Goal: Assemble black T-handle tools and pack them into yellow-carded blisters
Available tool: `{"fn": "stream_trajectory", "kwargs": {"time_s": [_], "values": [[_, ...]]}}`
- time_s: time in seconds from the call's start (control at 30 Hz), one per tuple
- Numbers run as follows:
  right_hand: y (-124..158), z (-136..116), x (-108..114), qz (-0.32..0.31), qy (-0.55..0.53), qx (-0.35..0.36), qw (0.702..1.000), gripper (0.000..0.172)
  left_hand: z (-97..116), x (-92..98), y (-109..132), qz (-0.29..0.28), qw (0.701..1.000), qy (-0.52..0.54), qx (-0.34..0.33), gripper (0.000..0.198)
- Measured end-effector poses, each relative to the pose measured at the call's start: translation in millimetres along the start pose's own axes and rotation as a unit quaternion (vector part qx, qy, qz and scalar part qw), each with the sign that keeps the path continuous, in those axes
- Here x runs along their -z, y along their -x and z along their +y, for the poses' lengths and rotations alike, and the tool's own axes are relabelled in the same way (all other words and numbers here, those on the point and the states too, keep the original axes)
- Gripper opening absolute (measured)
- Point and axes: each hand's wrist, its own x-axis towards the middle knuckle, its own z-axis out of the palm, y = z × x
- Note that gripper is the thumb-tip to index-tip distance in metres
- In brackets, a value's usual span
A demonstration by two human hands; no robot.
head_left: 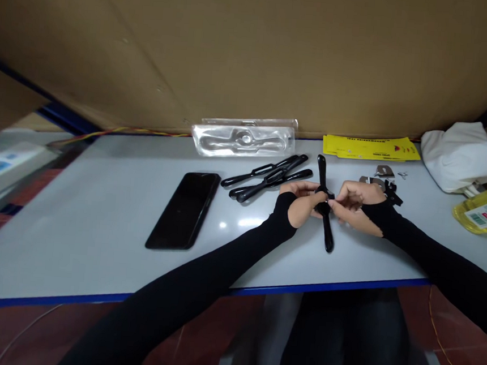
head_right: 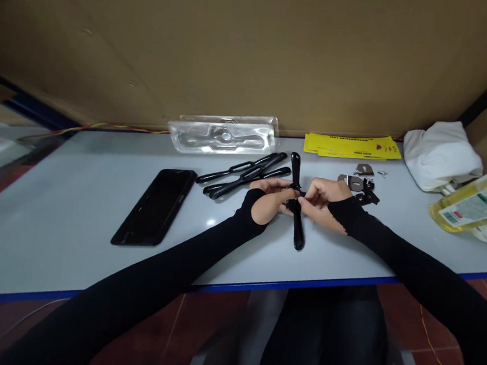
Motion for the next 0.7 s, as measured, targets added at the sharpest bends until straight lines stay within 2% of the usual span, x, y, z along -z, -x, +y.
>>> {"fn": "stream_trajectory", "kwargs": {"time_s": [0.07,0.17,0.3,0.4,0.47,0.53,0.6,0.7], "values": [[1,-2,-1,0.007,0.016,0.014,1.0,0.026,0,-1.0,0,0.004,1.0,-0.002,-0.003,0.014],[1,-3,-2,0.013,0.029,0.044,0.999,0.012,2,-1.4,0,0.0,1.0,-0.001,0.0,0.013],[-1,-1,-1,0.005,0.064,0.102,0.993,0.023,3,0.6,1,-0.011,1.0,0.003,0.007,0.012],[-1,1,0,0.014,0.083,0.113,0.99,0.019,1,2.3,0,-0.011,1.0,0.011,0.005,0.019],[0,0,0,0.017,0.07,0.092,0.993,0.015,0,2.7,0,-0.009,1.0,0.015,0.01,0.022],[0,-2,1,0.008,0.019,0.037,0.999,0.013,0,2.3,0,-0.01,1.0,0.013,0.014,0.022],[-1,-7,3,-0.017,-0.061,-0.048,0.997,0.023,0,1.6,2,-0.013,1.0,0.006,0.014,0.022],[-5,-16,6,-0.052,-0.165,-0.158,0.972,0.047,1,0.7,4,-0.006,1.0,-0.005,0.011,0.026]]}}
